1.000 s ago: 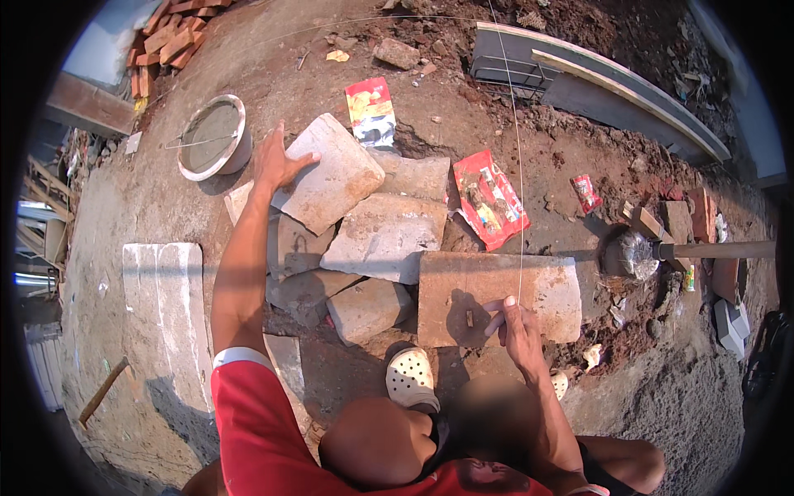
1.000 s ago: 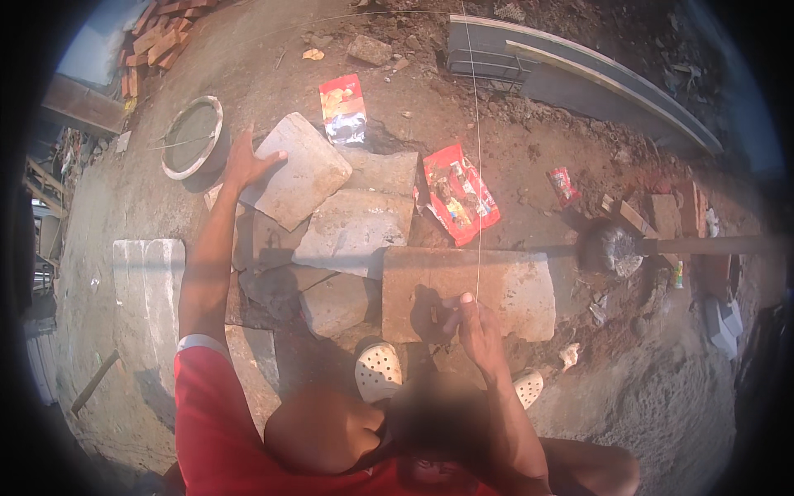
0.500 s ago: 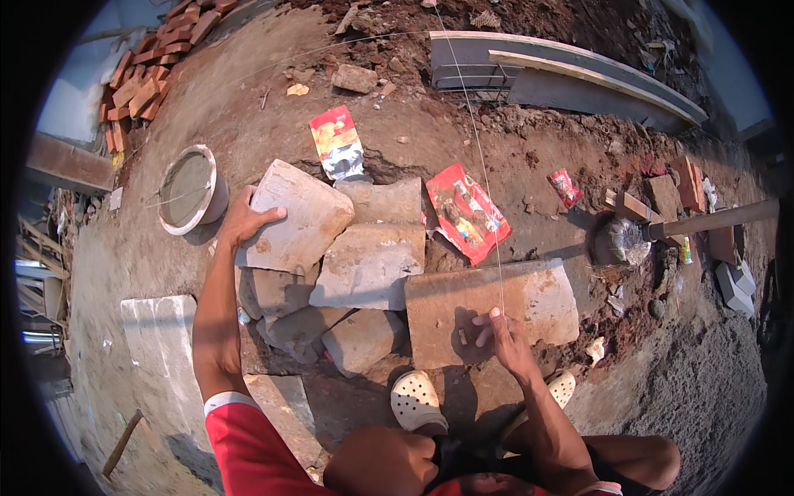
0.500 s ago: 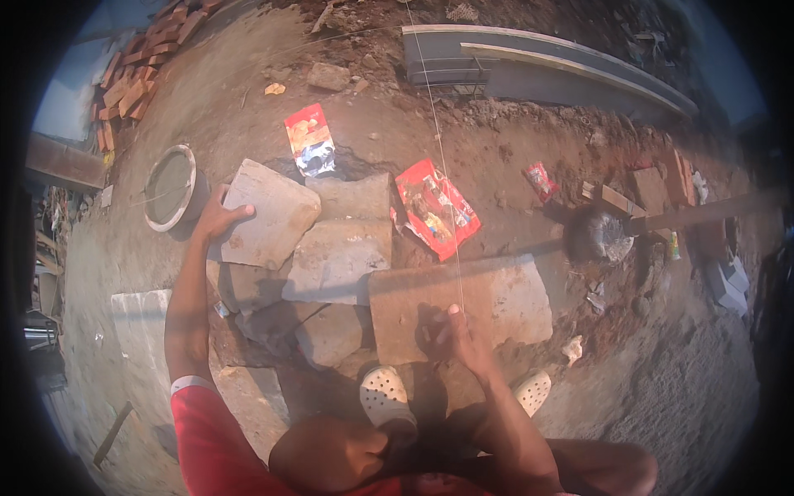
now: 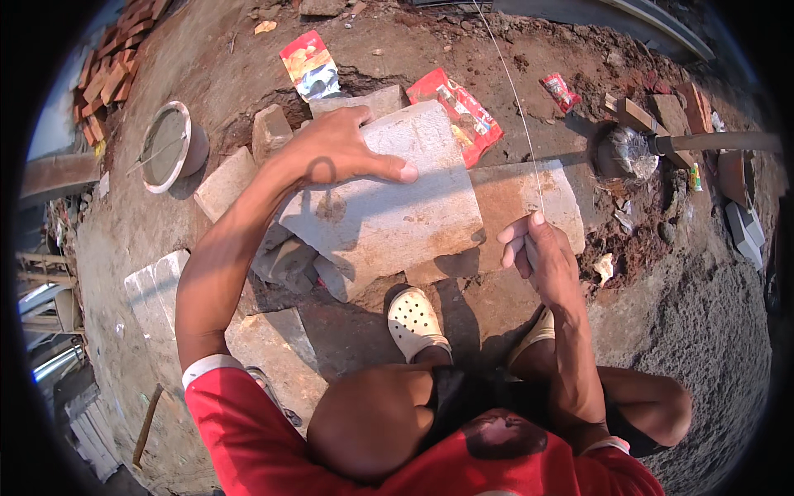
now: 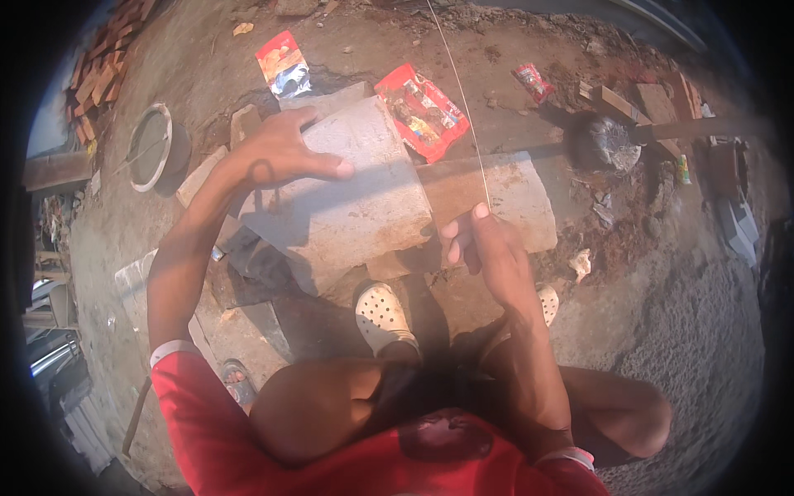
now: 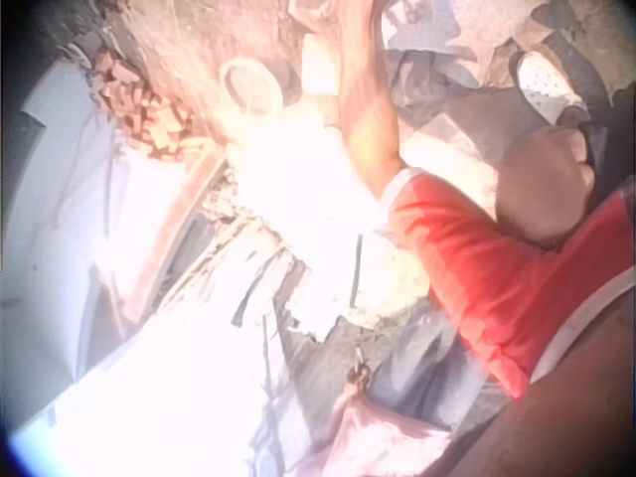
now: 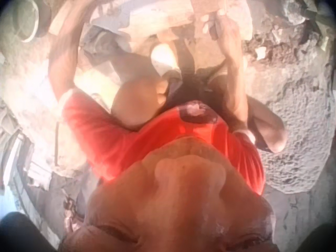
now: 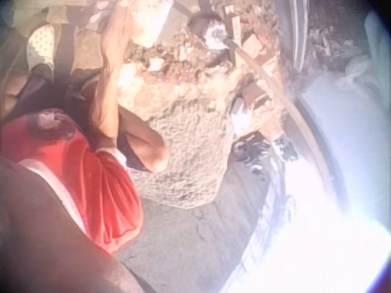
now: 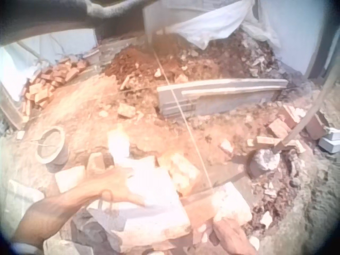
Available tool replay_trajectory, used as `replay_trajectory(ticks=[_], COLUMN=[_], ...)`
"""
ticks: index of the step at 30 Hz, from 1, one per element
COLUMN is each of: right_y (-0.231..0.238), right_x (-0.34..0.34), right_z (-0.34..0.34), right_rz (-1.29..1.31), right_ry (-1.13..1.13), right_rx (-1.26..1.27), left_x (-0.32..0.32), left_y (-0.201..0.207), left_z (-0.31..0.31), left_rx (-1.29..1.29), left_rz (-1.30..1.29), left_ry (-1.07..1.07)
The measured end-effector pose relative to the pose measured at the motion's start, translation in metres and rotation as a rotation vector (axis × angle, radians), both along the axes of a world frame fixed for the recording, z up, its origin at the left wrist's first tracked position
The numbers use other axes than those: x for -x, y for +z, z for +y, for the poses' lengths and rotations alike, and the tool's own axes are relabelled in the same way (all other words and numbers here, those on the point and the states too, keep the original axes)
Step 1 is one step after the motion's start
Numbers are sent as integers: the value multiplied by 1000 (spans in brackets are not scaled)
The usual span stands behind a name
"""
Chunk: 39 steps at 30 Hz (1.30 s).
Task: The person uses a hammer to break up soil and debris on a construction site, then measures and arranges tiles on the ground. They handle a string line and tiles while another person works nearby.
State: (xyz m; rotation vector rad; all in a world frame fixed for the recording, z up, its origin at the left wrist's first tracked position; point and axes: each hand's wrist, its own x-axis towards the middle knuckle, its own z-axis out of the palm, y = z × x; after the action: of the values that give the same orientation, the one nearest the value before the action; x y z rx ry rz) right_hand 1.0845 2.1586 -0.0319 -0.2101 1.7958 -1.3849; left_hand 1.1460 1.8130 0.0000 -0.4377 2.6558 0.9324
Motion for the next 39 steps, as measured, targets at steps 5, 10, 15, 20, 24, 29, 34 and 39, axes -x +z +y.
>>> replay_trajectory(ticks=[5,10,15,20,24,29,34,39], right_y=[0,-47,-50,-63,-69,-80,-91,-102], right_x=[6,-13,-26,-78,-97,-101,-101,-98], right_z=[12,8,11,26,46,43,40,47], right_rz=[-79,-124,-75,-52,-197,-189,-306,-245], right_ry=[-6,41,100,-55,-49,-133,-173,-104], right_rx=[2,-30,-85,-42,-75,-21,-29,-4], left_x=[81,77,22,13,10,12,13,10], left_y=[-57,-124,-103,-102,-98,-108,-101,-95], left_z=[81,69,58,67,63,65,66,67], left_rx=[-236,-222,-85,-88,-179,-108,-140,-143], left_rz=[-232,-38,175,94,-7,47,62,57], left_ry=[-210,-363,-146,-56,-2,-9,-12,-7])
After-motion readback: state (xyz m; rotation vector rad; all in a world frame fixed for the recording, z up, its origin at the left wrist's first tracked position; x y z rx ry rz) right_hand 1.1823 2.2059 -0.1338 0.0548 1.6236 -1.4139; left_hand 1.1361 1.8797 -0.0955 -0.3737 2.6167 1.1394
